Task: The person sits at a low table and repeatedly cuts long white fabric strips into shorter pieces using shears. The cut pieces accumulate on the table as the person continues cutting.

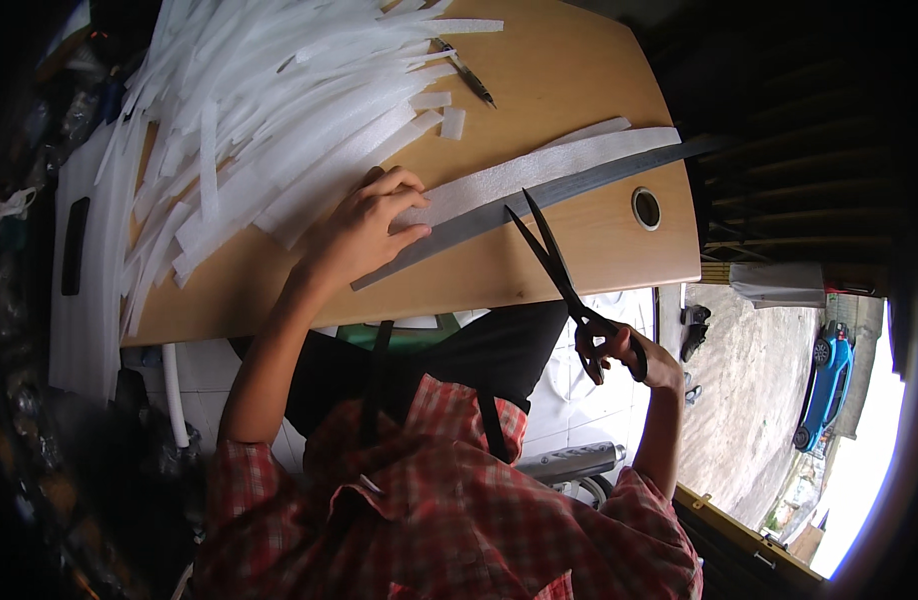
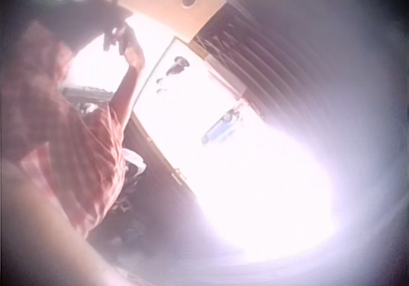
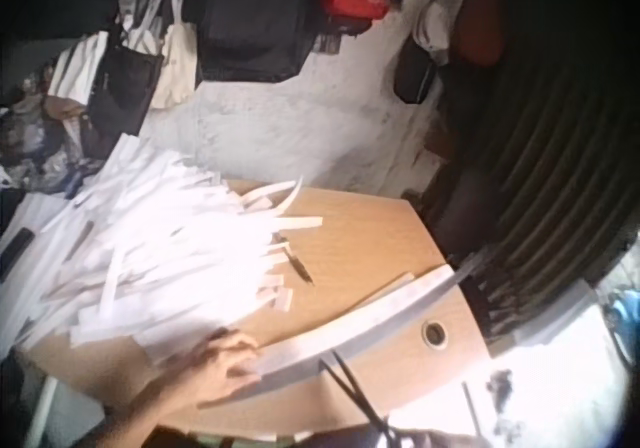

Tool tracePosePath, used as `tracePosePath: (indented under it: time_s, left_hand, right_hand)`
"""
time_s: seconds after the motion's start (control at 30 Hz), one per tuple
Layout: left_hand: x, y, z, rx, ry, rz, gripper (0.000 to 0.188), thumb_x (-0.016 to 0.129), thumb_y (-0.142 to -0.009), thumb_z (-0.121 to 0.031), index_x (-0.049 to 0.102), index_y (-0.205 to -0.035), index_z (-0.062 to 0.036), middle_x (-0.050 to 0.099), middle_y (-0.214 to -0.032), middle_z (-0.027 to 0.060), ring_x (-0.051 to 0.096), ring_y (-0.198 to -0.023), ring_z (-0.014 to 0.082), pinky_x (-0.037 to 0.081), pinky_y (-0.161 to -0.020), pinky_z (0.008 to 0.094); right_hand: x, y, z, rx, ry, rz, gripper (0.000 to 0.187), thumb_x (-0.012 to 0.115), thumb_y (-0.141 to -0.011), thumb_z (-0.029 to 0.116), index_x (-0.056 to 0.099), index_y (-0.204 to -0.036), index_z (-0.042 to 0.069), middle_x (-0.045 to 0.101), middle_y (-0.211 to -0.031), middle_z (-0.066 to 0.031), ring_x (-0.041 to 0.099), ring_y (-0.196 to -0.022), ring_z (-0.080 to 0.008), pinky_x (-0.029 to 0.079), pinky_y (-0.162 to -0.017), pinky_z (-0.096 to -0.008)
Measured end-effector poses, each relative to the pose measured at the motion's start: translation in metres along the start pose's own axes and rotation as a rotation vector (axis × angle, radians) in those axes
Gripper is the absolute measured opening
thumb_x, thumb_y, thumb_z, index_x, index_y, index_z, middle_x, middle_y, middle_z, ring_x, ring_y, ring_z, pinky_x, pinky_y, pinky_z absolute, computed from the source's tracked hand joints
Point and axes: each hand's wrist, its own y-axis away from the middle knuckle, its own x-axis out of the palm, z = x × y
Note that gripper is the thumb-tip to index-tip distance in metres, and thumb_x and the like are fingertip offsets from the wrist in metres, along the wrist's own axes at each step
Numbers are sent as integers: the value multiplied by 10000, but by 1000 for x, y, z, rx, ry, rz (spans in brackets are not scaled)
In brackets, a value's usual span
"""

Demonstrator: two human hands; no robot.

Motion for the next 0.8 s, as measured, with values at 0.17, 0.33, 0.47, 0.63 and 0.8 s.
tracePosePath:
  time_s: [0.17,0.33,0.47,0.63,0.8]
  left_hand:
    - [19,-19,-17,84,-327,-147,363,810,-721,-288,592,-842,-25,547,-888,60,538,-872,257,479,-756,396]
    - [34,-32,-9,163,-424,-203,328,793,-727,-264,596,-840,-27,568,-897,57,555,-887,253,496,-764,392]
    - [39,-30,-11,126,-378,-102,278,759,-754,-235,611,-875,-32,587,-926,54,584,-907,240,523,-739,395]
    - [49,-31,-11,182,-432,-230,238,731,-759,-204,590,-894,-68,575,-893,55,598,-855,243,540,-690,392]
    - [56,-27,-5,213,-429,-275,198,711,-771,-183,585,-882,-77,571,-891,57,594,-846,247,531,-695,381]
  right_hand:
    - [0,2,16,-52,-49,-4,964,426,-820,816,564,-1241,-40,580,-812,-46,518,-750,-124,431,-688,-273]
    - [-2,0,36,-47,-80,102,889,442,-827,803,576,-1157,-11,576,-801,-39,518,-698,-111,422,-636,-270]
    - [-1,-5,33,-56,-79,40,854,503,-839,759,544,-1207,-11,568,-819,-34,515,-709,-112,416,-634,-271]
    - [-4,-5,24,-23,-107,0,802,565,-870,663,493,-1264,-32,570,-870,-42,513,-721,-116,417,-638,-271]
    - [4,-14,49,-78,-107,-28,642,527,-912,634,562,-1007,-1,549,-733,-34,525,-619,-104,412,-568,-260]
